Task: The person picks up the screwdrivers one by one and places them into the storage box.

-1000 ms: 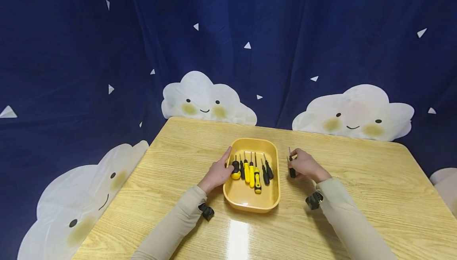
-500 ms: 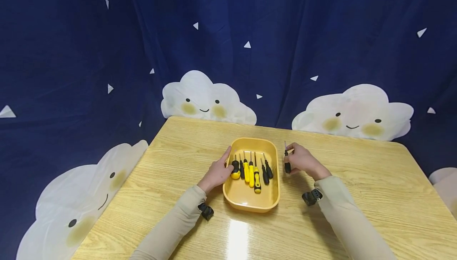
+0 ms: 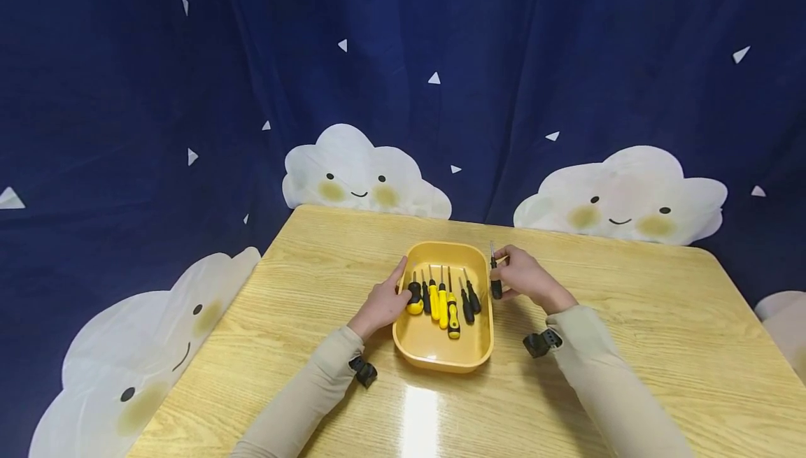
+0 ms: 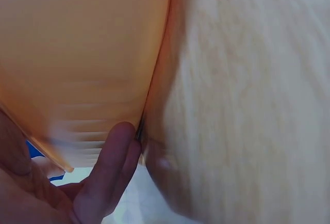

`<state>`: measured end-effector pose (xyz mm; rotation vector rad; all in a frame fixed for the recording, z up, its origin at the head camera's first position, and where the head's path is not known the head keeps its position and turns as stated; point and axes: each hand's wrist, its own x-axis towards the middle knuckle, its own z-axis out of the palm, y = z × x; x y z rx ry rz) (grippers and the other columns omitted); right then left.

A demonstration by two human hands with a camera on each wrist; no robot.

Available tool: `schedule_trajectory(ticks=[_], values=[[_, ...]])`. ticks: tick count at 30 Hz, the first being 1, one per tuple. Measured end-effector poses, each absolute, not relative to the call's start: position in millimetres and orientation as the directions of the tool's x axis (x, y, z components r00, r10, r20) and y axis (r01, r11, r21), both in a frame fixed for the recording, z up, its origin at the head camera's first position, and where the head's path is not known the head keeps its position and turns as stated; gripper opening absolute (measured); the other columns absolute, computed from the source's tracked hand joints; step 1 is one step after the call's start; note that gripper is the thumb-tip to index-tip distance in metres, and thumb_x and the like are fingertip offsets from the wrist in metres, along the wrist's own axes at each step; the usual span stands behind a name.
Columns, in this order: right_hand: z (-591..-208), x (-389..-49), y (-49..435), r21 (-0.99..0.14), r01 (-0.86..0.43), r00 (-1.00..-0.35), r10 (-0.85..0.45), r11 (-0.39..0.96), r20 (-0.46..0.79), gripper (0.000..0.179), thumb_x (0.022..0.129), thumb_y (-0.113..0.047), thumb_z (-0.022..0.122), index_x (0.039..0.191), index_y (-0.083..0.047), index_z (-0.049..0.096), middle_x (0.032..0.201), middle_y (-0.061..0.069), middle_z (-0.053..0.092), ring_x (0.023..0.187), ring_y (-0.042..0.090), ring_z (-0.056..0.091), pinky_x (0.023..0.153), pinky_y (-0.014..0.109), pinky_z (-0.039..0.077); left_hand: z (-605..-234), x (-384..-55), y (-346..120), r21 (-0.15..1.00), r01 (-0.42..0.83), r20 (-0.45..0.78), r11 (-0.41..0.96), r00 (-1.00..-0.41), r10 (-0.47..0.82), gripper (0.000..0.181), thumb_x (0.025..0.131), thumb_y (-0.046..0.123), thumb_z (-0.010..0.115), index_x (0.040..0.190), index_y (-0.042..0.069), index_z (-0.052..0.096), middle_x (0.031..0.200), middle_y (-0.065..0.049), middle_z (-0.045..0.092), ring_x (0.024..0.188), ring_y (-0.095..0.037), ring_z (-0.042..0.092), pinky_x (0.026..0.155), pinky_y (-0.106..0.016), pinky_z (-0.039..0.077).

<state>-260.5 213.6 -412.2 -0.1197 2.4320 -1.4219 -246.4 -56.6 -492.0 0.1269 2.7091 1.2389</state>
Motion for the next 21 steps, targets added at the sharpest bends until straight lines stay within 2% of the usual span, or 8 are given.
schedule_trajectory(ticks=[2, 5, 12, 14, 18, 21], values=[[-410.6, -259.9, 210.0, -0.862, 0.091, -0.945, -0.229, 0.499, -0.232, 0.048, 0.084, 0.000, 0.050, 0.127, 0.013, 0.033, 0.092, 0.016, 0.047, 0.074, 0.022, 0.059, 0.065, 0.043, 0.055, -492.2, -246.1, -56.7, 0.759, 0.008, -0.112, 0.651, -0.983, 0.142, 0.070, 0.093, 0.028, 0.046, 0.151, 0.039, 0.009, 0.118, -0.020, 0.059, 0.041, -0.014, 0.039, 0.049, -0.031, 0.042], [-407.6, -258.3, 204.6, -0.864, 0.086, -0.947, -0.228, 0.497, -0.226, 0.049, 0.084, -0.001, 0.051, 0.127, 0.013, 0.033, 0.091, 0.015, 0.046, 0.074, 0.022, 0.058, 0.063, 0.040, 0.055, -492.7, -245.9, -57.1, 0.760, 0.008, -0.115, 0.650, -0.983, 0.146, 0.070, 0.093, 0.028, 0.046, 0.151, 0.041, 0.008, 0.112, -0.020, 0.061, 0.041, -0.014, 0.038, 0.049, -0.031, 0.042], [-403.4, -257.5, 192.9, -0.875, 0.085, -0.943, -0.244, 0.476, -0.224, 0.048, 0.086, -0.001, 0.050, 0.129, 0.013, 0.032, 0.091, 0.015, 0.046, 0.075, 0.023, 0.058, 0.063, 0.039, 0.055, -491.9, -246.6, -58.1, 0.752, 0.011, -0.117, 0.659, -0.982, 0.151, 0.070, 0.093, 0.029, 0.046, 0.151, 0.039, 0.008, 0.085, -0.014, 0.061, 0.040, -0.013, 0.038, 0.048, -0.030, 0.041], [-402.8, -258.1, 189.3, -0.872, 0.091, -0.943, -0.240, 0.482, -0.232, 0.047, 0.086, -0.001, 0.050, 0.128, 0.012, 0.033, 0.091, 0.015, 0.045, 0.075, 0.023, 0.057, 0.063, 0.039, 0.055, -491.8, -246.8, -58.2, 0.752, 0.014, -0.117, 0.659, -0.981, 0.154, 0.070, 0.093, 0.028, 0.046, 0.151, 0.039, 0.008, 0.081, -0.013, 0.060, 0.040, -0.013, 0.038, 0.048, -0.030, 0.041], [-402.0, -259.0, 181.7, -0.870, 0.090, -0.943, -0.241, 0.484, -0.231, 0.044, 0.086, -0.002, 0.050, 0.126, 0.010, 0.036, 0.092, 0.015, 0.044, 0.076, 0.023, 0.055, 0.062, 0.038, 0.055, -492.0, -246.7, -58.1, 0.761, 0.017, -0.109, 0.649, -0.982, 0.154, 0.070, 0.093, 0.028, 0.047, 0.152, 0.038, 0.010, 0.088, -0.013, 0.061, 0.040, -0.014, 0.038, 0.048, -0.031, 0.041], [-402.4, -259.7, 176.6, -0.877, 0.083, -0.941, -0.253, 0.473, -0.225, 0.043, 0.086, -0.002, 0.050, 0.125, 0.010, 0.036, 0.095, 0.017, 0.044, 0.078, 0.025, 0.055, 0.062, 0.039, 0.055, -492.0, -246.5, -58.1, 0.761, 0.016, -0.114, 0.648, -0.981, 0.158, 0.070, 0.093, 0.028, 0.047, 0.152, 0.037, 0.009, 0.084, -0.014, 0.061, 0.040, -0.014, 0.038, 0.047, -0.031, 0.041]])
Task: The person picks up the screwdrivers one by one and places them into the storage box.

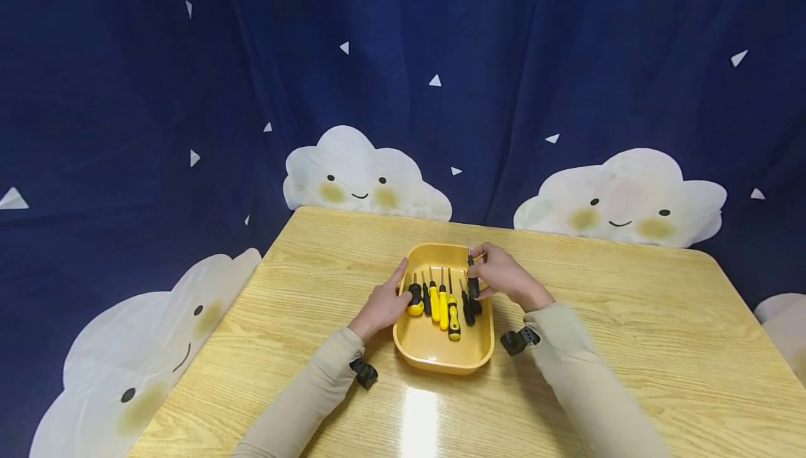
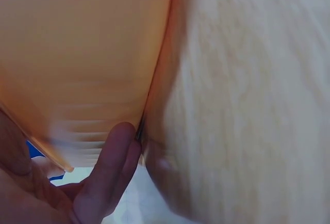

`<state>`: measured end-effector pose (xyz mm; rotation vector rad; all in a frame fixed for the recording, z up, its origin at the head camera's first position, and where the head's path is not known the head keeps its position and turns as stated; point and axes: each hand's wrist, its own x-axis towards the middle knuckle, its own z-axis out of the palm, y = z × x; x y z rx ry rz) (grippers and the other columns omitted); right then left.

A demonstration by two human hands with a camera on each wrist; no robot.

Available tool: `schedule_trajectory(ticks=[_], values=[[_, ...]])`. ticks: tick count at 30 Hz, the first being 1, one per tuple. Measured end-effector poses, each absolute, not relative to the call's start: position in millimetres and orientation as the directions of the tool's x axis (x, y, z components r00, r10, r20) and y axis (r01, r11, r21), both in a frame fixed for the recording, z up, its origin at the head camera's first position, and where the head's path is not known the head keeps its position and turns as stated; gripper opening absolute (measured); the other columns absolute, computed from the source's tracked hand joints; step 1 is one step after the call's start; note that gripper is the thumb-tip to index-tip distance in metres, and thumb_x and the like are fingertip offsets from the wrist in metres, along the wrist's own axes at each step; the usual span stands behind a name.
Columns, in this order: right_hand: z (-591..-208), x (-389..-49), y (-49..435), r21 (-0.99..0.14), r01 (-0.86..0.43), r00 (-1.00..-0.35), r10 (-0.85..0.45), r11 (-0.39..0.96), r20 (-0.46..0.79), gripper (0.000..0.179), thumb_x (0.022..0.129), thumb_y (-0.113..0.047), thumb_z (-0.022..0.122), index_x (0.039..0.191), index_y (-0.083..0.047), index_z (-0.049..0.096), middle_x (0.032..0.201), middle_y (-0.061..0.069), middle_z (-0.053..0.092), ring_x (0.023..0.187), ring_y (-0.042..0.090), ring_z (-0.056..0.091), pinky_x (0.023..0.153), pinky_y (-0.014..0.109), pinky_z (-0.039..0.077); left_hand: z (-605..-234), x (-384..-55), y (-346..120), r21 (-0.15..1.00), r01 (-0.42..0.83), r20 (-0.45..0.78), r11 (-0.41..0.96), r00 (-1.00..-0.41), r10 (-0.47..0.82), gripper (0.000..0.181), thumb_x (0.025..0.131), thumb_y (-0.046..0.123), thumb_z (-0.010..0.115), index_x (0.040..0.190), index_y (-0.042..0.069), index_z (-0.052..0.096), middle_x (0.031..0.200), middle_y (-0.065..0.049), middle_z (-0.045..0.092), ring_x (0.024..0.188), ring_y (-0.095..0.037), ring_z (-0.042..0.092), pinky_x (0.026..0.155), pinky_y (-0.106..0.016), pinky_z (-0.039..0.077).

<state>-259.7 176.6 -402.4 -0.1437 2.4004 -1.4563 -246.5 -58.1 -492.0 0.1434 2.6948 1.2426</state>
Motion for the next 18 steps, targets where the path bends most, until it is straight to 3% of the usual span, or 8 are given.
schedule_trajectory(ticks=[6, 18], values=[[-404.7, -264.1, 168.0, -0.878, 0.095, -0.936, -0.259, 0.469, -0.239, 0.043, 0.086, -0.004, 0.050, 0.125, 0.010, 0.037, 0.098, 0.018, 0.042, 0.081, 0.028, 0.054, 0.062, 0.041, 0.055, -492.1, -247.3, -58.3, 0.766, 0.014, -0.121, 0.643, -0.979, 0.166, 0.069, 0.094, 0.028, 0.046, 0.153, 0.035, 0.010, 0.066, -0.010, 0.053, 0.040, -0.014, 0.037, 0.045, -0.030, 0.040], [-413.1, -275.6, 152.6, -0.878, 0.158, -0.928, -0.235, 0.451, -0.288, 0.040, 0.089, -0.006, 0.047, 0.124, 0.009, 0.036, 0.111, 0.022, 0.041, 0.080, 0.030, 0.051, 0.064, 0.041, 0.055, -491.3, -247.0, -58.9, 0.763, 0.010, -0.120, 0.647, -0.980, 0.157, 0.071, 0.093, 0.028, 0.047, 0.151, 0.039, 0.008, 0.067, -0.009, 0.053, 0.040, -0.013, 0.036, 0.044, -0.029, 0.039]])
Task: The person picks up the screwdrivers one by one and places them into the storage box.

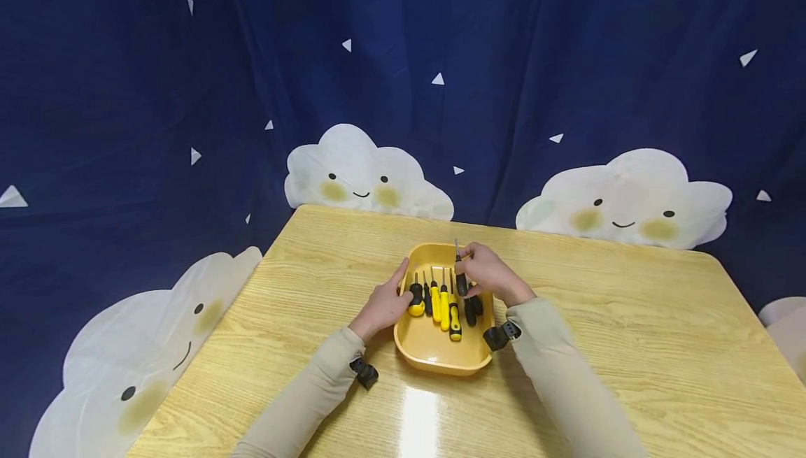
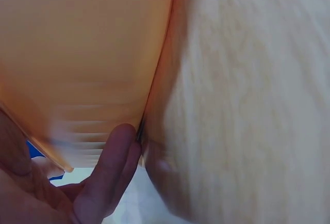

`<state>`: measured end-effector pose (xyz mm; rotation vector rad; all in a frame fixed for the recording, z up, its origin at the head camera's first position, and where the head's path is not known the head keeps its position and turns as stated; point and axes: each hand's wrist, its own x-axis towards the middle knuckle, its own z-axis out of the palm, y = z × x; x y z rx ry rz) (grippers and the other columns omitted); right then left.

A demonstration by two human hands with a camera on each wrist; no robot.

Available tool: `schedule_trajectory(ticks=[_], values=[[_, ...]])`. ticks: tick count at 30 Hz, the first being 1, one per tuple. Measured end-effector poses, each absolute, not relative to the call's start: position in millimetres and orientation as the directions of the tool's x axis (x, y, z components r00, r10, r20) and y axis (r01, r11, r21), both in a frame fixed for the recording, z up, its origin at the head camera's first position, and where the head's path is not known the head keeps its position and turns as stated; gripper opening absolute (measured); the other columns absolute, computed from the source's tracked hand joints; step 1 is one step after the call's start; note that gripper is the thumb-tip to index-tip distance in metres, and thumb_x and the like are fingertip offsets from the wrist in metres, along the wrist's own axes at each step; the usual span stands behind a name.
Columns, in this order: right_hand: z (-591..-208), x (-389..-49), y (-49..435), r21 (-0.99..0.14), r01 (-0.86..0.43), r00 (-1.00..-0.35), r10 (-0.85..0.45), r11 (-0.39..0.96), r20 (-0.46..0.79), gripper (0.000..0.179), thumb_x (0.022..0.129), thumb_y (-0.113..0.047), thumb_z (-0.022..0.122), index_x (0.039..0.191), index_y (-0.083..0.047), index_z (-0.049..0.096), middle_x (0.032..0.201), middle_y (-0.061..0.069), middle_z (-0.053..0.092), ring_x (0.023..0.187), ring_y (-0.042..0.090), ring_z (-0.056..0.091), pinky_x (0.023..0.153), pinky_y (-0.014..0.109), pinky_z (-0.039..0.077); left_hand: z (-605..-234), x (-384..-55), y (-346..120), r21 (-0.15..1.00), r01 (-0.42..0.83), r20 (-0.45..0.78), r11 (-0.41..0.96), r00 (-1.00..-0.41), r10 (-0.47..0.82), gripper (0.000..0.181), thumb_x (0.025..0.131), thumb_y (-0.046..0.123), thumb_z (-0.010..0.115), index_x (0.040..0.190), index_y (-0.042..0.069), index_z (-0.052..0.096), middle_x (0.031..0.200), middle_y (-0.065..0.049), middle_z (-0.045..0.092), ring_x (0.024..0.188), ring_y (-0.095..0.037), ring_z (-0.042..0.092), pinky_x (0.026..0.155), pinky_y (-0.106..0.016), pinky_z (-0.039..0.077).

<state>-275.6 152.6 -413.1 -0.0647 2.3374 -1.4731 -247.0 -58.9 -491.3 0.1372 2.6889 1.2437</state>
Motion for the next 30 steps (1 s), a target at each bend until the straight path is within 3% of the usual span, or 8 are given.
schedule_trajectory(ticks=[5, 7, 10, 12, 17, 24, 30], values=[[-412.8, -278.4, 148.4, -0.882, 0.160, -0.929, -0.233, 0.444, -0.286, 0.038, 0.089, -0.006, 0.047, 0.122, 0.009, 0.037, 0.108, 0.020, 0.040, 0.077, 0.026, 0.047, 0.064, 0.041, 0.055, -488.7, -246.1, -58.5, 0.767, 0.008, -0.119, 0.642, -0.981, 0.155, 0.070, 0.094, 0.028, 0.046, 0.150, 0.042, 0.007, 0.072, -0.014, 0.057, 0.039, -0.012, 0.036, 0.044, -0.029, 0.039], [-413.2, -279.0, 147.2, -0.886, 0.166, -0.928, -0.235, 0.434, -0.289, 0.036, 0.088, -0.006, 0.048, 0.120, 0.008, 0.037, 0.106, 0.018, 0.040, 0.075, 0.025, 0.046, 0.065, 0.042, 0.055, -487.9, -245.7, -58.3, 0.766, 0.011, -0.116, 0.643, -0.981, 0.154, 0.070, 0.094, 0.027, 0.047, 0.150, 0.041, 0.007, 0.085, -0.016, 0.062, 0.039, -0.012, 0.036, 0.045, -0.029, 0.040], [-414.3, -279.0, 145.7, -0.890, 0.171, -0.924, -0.245, 0.422, -0.294, 0.038, 0.088, -0.006, 0.048, 0.121, 0.009, 0.036, 0.106, 0.018, 0.038, 0.072, 0.022, 0.043, 0.066, 0.042, 0.055, -487.9, -245.1, -58.3, 0.766, 0.020, -0.108, 0.643, -0.981, 0.159, 0.070, 0.094, 0.027, 0.047, 0.152, 0.037, 0.009, 0.092, -0.018, 0.063, 0.039, -0.013, 0.036, 0.046, -0.030, 0.041], [-415.7, -279.4, 144.7, -0.892, 0.175, -0.923, -0.247, 0.416, -0.296, 0.040, 0.088, -0.006, 0.048, 0.123, 0.010, 0.035, 0.106, 0.017, 0.038, 0.072, 0.022, 0.043, 0.066, 0.042, 0.055, -488.4, -245.2, -58.5, 0.765, 0.018, -0.110, 0.643, -0.981, 0.159, 0.070, 0.094, 0.027, 0.047, 0.152, 0.037, 0.009, 0.090, -0.016, 0.063, 0.039, -0.012, 0.036, 0.046, -0.030, 0.040], [-420.5, -281.6, 142.1, -0.893, 0.190, -0.922, -0.238, 0.408, -0.305, 0.045, 0.088, -0.006, 0.049, 0.127, 0.010, 0.035, 0.109, 0.019, 0.040, 0.076, 0.026, 0.045, 0.066, 0.041, 0.055, -491.0, -246.0, -59.3, 0.761, 0.015, -0.119, 0.649, -0.979, 0.163, 0.071, 0.094, 0.027, 0.046, 0.151, 0.039, 0.007, 0.066, -0.010, 0.054, 0.039, -0.012, 0.035, 0.042, -0.027, 0.038], [-429.1, -284.6, 137.4, -0.890, 0.200, -0.920, -0.233, 0.409, -0.314, 0.044, 0.087, -0.008, 0.050, 0.126, 0.009, 0.037, 0.112, 0.021, 0.043, 0.082, 0.031, 0.054, 0.064, 0.040, 0.055, -492.8, -246.6, -59.5, 0.762, 0.027, -0.109, 0.647, -0.980, 0.169, 0.071, 0.094, 0.027, 0.047, 0.152, 0.036, 0.007, 0.061, -0.009, 0.051, 0.038, -0.012, 0.034, 0.040, -0.026, 0.037], [-436.3, -287.0, 133.1, -0.888, 0.218, -0.920, -0.217, 0.405, -0.325, 0.041, 0.089, -0.007, 0.049, 0.125, 0.009, 0.039, 0.106, 0.019, 0.046, 0.076, 0.027, 0.056, 0.062, 0.039, 0.055, -492.7, -247.6, -59.5, 0.758, 0.038, -0.094, 0.651, -0.981, 0.167, 0.069, 0.094, 0.027, 0.047, 0.153, 0.031, 0.011, 0.062, -0.010, 0.052, 0.039, -0.013, 0.037, 0.044, -0.029, 0.039]])
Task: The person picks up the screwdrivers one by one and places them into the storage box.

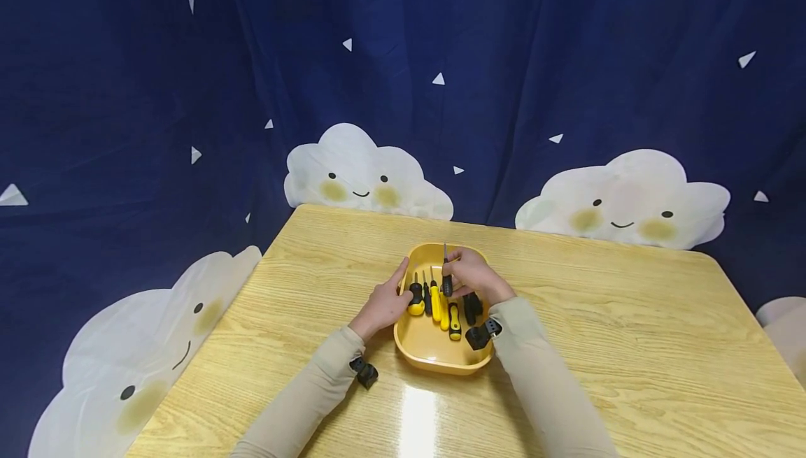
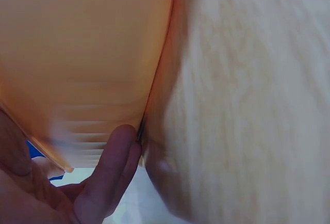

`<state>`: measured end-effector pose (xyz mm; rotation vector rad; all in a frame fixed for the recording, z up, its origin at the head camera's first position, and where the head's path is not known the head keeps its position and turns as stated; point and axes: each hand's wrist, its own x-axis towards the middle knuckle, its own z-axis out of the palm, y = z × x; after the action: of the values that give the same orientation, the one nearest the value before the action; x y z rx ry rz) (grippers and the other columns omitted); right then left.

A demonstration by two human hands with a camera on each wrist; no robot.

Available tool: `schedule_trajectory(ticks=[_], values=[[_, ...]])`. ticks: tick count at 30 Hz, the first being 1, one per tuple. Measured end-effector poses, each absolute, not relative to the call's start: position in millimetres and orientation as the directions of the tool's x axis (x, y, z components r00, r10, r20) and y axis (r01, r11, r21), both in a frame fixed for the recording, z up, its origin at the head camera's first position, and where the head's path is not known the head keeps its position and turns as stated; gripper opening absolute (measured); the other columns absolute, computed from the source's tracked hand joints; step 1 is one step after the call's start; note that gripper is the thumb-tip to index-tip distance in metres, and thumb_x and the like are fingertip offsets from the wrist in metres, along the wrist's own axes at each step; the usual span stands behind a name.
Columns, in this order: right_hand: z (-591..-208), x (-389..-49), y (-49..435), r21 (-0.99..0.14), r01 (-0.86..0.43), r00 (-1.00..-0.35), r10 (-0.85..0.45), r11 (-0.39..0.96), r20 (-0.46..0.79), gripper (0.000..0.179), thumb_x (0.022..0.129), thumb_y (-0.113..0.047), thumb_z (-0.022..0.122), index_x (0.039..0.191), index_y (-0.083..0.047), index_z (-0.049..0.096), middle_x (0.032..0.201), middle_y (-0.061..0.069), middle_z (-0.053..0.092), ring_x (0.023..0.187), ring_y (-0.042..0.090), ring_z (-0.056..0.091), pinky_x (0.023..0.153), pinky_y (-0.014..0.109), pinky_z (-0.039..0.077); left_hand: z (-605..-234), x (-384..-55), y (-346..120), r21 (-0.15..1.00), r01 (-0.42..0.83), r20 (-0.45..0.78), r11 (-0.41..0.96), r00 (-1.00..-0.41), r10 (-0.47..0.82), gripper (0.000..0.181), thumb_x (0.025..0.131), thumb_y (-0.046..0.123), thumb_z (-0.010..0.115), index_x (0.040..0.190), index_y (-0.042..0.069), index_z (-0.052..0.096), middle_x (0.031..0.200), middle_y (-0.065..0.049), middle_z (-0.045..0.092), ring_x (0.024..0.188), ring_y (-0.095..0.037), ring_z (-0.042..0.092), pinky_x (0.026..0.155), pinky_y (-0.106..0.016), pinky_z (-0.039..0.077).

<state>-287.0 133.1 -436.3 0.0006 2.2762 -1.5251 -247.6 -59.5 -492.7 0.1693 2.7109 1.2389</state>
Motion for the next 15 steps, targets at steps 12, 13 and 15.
schedule_trajectory(ticks=[12, 13, 15], values=[[-447.6, -285.8, 127.6, -0.866, 0.240, -0.921, -0.181, 0.438, -0.346, 0.032, 0.090, -0.007, 0.051, 0.117, 0.007, 0.042, 0.098, 0.021, 0.052, 0.067, 0.026, 0.060, 0.059, 0.040, 0.055, -490.7, -247.3, -59.6, 0.762, 0.033, -0.098, 0.647, -0.981, 0.165, 0.069, 0.094, 0.027, 0.047, 0.152, 0.034, 0.011, 0.070, -0.013, 0.057, 0.042, -0.016, 0.045, 0.048, -0.030, 0.042], [-449.4, -285.8, 127.8, -0.863, 0.242, -0.921, -0.176, 0.443, -0.348, 0.030, 0.090, -0.007, 0.051, 0.115, 0.006, 0.043, 0.097, 0.021, 0.052, 0.067, 0.026, 0.061, 0.059, 0.040, 0.055, -490.8, -247.1, -59.6, 0.763, 0.032, -0.100, 0.646, -0.981, 0.167, 0.069, 0.094, 0.027, 0.047, 0.153, 0.034, 0.010, 0.069, -0.012, 0.056, 0.042, -0.015, 0.044, 0.048, -0.030, 0.042], [-452.7, -285.5, 128.2, -0.862, 0.234, -0.922, -0.177, 0.449, -0.343, 0.028, 0.090, -0.006, 0.051, 0.114, 0.006, 0.044, 0.097, 0.021, 0.052, 0.067, 0.025, 0.061, 0.058, 0.040, 0.055, -491.1, -246.5, -59.7, 0.763, 0.030, -0.104, 0.646, -0.980, 0.169, 0.069, 0.094, 0.027, 0.047, 0.152, 0.035, 0.010, 0.067, -0.011, 0.055, 0.041, -0.015, 0.043, 0.048, -0.031, 0.042]])
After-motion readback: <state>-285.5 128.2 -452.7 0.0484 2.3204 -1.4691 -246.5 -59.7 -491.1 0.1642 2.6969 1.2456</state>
